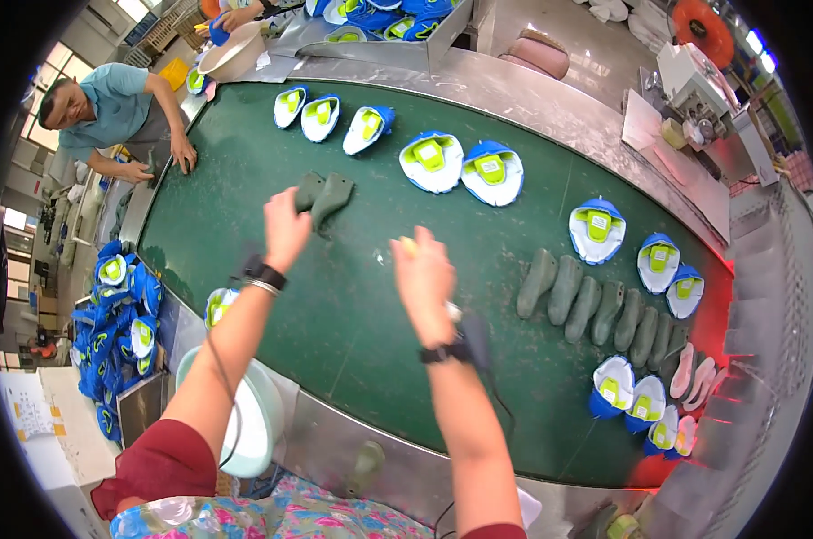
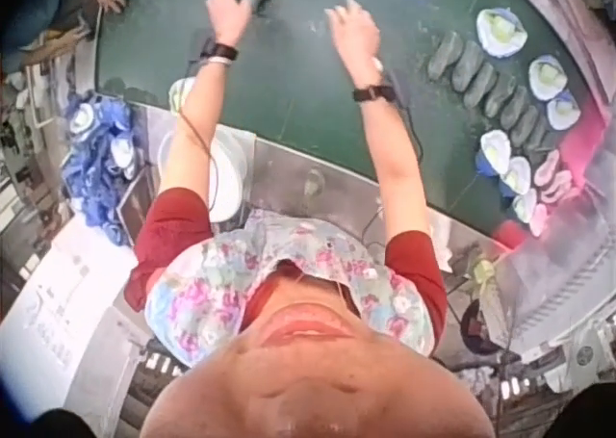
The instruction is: Apply adhesive to the interior edges of blue shoe uppers using a brush and a bowl of glue.
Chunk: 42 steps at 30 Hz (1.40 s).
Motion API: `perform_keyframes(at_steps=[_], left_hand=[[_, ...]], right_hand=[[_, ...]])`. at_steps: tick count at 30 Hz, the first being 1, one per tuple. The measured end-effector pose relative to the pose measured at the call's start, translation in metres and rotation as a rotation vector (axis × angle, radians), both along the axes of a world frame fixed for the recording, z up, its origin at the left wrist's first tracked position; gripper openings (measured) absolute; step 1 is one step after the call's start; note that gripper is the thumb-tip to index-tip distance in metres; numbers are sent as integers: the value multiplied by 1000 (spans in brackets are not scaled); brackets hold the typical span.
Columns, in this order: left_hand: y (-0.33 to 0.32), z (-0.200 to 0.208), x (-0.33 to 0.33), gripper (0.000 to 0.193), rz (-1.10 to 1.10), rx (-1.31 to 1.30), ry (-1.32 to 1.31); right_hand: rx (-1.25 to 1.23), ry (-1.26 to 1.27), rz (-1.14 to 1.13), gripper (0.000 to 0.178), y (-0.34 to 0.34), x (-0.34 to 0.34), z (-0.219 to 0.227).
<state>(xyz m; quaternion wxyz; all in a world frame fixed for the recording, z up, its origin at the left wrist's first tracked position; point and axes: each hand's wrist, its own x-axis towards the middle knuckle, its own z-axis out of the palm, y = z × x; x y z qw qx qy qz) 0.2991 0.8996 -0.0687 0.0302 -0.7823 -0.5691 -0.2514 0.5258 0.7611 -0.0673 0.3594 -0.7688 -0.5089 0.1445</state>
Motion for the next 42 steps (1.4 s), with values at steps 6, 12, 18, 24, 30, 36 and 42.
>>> perform_keyframes(at_steps=[6,12,18,24,30,36,42], left_hand=[[54,-60,-56,79,-174,-899,-184],[-14,-74,8,71,-262,-601,-75],[-108,-64,201,70,-433,-669,-258],[-150,-103,195,66,-466,-353,-102],[-187,107,2,52,-429,-561,-397],[-243,148,-436,76,747,-204,60],[-194,151,-701,100,937,90,52]], right_hand=[[-398,177,69,97,129,-130,-71],[-262,190,15,83,65,-78,-82],[-306,-76,-166,82,-45,102,-65],[-397,-209,-4,31,-88,114,-53],[-47,-111,116,49,-91,106,30],[-103,-31,553,42,-40,-99,133],[-219,-48,858,58,83,-364,91]])
